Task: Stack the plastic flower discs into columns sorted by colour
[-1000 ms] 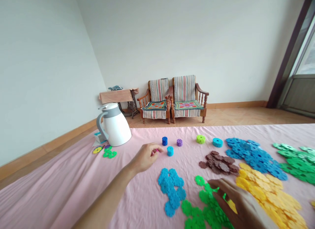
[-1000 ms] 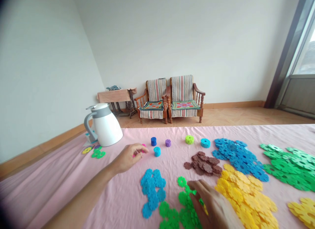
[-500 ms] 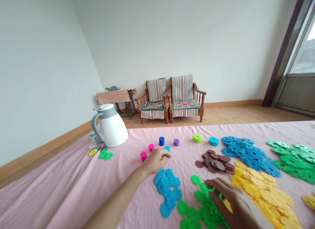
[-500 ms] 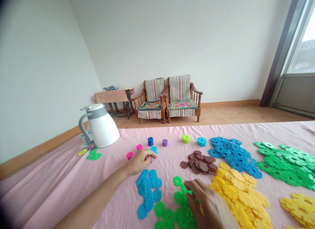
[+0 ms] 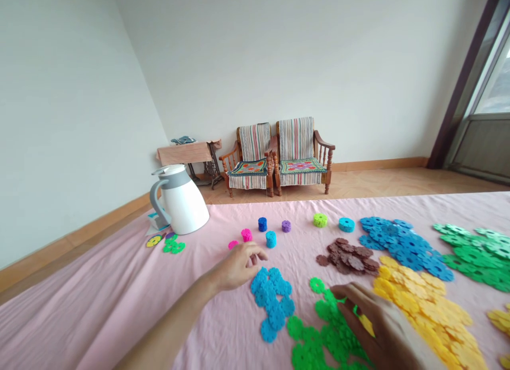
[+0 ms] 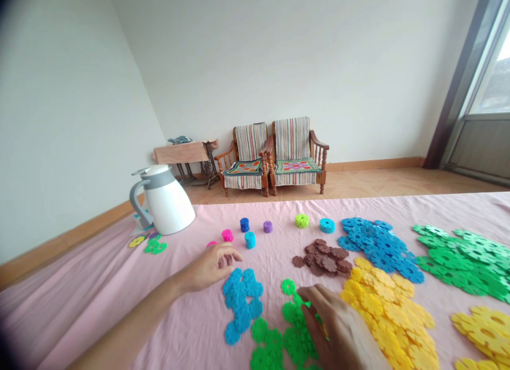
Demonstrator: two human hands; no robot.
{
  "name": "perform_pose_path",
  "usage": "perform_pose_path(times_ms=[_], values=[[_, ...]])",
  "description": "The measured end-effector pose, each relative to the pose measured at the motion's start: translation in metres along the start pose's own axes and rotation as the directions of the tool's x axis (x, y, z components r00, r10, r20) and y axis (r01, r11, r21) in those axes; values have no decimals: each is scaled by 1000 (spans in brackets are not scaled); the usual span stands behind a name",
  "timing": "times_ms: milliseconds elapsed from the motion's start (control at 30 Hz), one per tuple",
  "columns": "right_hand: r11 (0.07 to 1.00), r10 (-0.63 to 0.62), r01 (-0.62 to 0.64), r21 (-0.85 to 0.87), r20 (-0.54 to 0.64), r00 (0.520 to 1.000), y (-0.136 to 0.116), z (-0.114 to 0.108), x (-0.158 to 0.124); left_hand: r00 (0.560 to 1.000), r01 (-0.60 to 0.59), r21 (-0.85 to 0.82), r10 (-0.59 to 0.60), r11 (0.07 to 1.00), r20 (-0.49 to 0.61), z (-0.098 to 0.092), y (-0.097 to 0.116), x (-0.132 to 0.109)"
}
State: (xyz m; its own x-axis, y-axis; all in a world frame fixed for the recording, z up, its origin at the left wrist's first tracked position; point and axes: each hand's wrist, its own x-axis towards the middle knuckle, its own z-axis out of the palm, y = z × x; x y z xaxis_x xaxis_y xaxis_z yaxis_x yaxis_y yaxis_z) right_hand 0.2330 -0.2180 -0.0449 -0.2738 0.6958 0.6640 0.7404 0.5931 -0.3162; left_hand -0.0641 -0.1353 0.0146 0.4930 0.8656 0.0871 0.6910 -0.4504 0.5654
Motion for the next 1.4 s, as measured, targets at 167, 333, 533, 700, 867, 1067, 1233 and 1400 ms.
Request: perform_pose_path(times_ms=[167,333,533,700,867,1067,1233,1400], values=[[998,57,-57,39,12,998,0,2,-2,992,-26,13,24,1000,122,-5,2,-30],[992,100,-107,65,103,990,2,0,-3,991,-17,33,12,999,132,4,13,-38],[995,88,-94,44,123,988,3,1,-5,992,-22,94,11,995,123,5,26,-47],[997,70,-72,17,94,993,1,1,-3,999,32,20,-33,999,32,5,18,-43],[997,81,-82,6,106,991,-2,-2,-1,983,134,-85,-143,987,-115,12,0,-22],[997,71,-72,4,131,989,1,0,-4,985,166,-185,-170,969,-5,11,3,-13],[996,85,-90,21,159,984,0,-1,-3,962,172,-67,-183,983,-205,12,2,-10],[981,140,-168,100,243,960,-7,5,18,929,185,-45,-190,982,-316,32,-7,4]])
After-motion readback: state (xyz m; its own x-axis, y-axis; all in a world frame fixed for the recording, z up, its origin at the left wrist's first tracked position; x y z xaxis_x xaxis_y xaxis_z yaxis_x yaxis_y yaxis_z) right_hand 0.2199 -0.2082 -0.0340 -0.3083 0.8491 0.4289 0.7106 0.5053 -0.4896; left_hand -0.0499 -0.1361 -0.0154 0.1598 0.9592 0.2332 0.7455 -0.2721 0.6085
